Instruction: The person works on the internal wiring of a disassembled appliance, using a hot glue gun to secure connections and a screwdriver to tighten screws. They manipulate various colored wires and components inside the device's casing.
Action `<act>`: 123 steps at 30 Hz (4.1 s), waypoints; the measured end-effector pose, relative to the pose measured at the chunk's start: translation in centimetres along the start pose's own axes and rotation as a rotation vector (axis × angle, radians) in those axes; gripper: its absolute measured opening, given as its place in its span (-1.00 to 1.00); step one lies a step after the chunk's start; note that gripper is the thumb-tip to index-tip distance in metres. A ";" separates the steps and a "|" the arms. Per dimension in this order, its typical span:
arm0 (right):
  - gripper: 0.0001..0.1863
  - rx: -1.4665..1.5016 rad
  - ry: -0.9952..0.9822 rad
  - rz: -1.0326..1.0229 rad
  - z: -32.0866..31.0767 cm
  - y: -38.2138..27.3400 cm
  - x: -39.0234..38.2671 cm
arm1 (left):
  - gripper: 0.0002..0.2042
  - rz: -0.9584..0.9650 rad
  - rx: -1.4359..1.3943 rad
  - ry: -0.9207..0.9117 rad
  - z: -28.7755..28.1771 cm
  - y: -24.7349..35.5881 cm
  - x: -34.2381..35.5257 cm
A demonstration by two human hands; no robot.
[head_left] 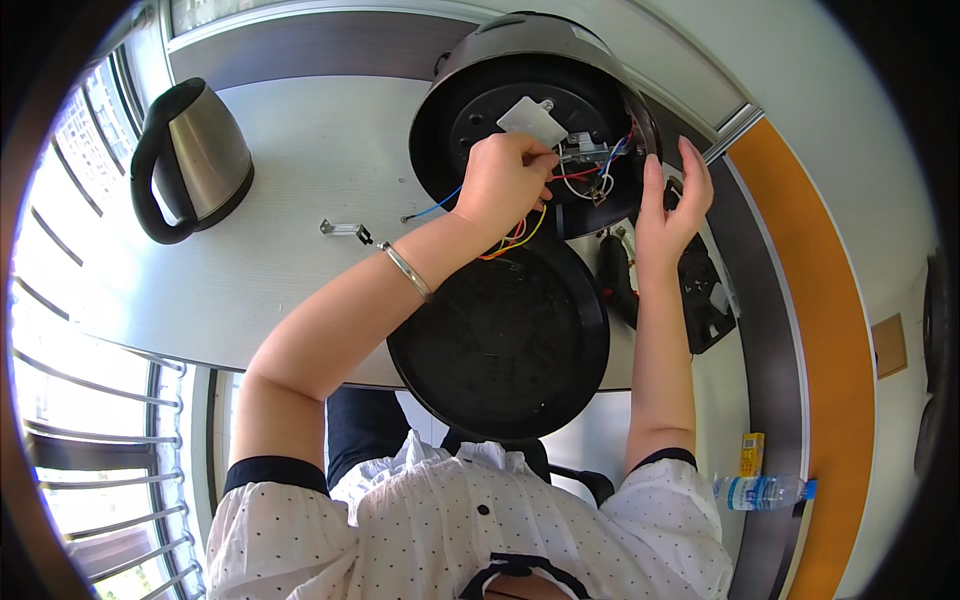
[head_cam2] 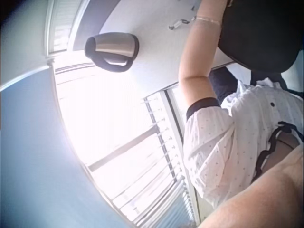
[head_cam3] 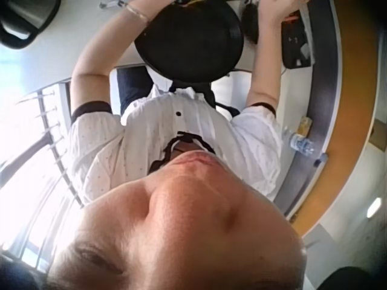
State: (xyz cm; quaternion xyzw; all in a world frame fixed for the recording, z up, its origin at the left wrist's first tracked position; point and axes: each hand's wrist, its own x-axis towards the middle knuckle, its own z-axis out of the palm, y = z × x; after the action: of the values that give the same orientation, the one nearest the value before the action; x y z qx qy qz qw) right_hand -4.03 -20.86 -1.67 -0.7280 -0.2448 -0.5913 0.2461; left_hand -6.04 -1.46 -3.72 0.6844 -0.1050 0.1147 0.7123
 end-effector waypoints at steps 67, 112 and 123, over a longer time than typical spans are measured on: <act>-0.62 0.168 -0.039 0.175 2.9 1.1 -1.6 | -0.72 0.068 0.133 -0.099 1.1 -0.1 1.9; -0.66 0.157 0.030 0.174 2.8 1.3 -2.0 | -0.74 1.275 1.019 0.054 -1.0 -1.7 3.8; -0.67 0.144 0.048 0.143 3.0 1.3 -2.1 | -0.69 1.485 1.040 -0.075 -0.7 0.3 5.8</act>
State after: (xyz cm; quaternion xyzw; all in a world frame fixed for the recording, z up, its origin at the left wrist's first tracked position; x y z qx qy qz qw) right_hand -1.29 -20.05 -4.34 -0.7095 -0.2280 -0.5704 0.3453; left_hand -0.66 -0.66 -1.67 0.6791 -0.4775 0.5551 0.0522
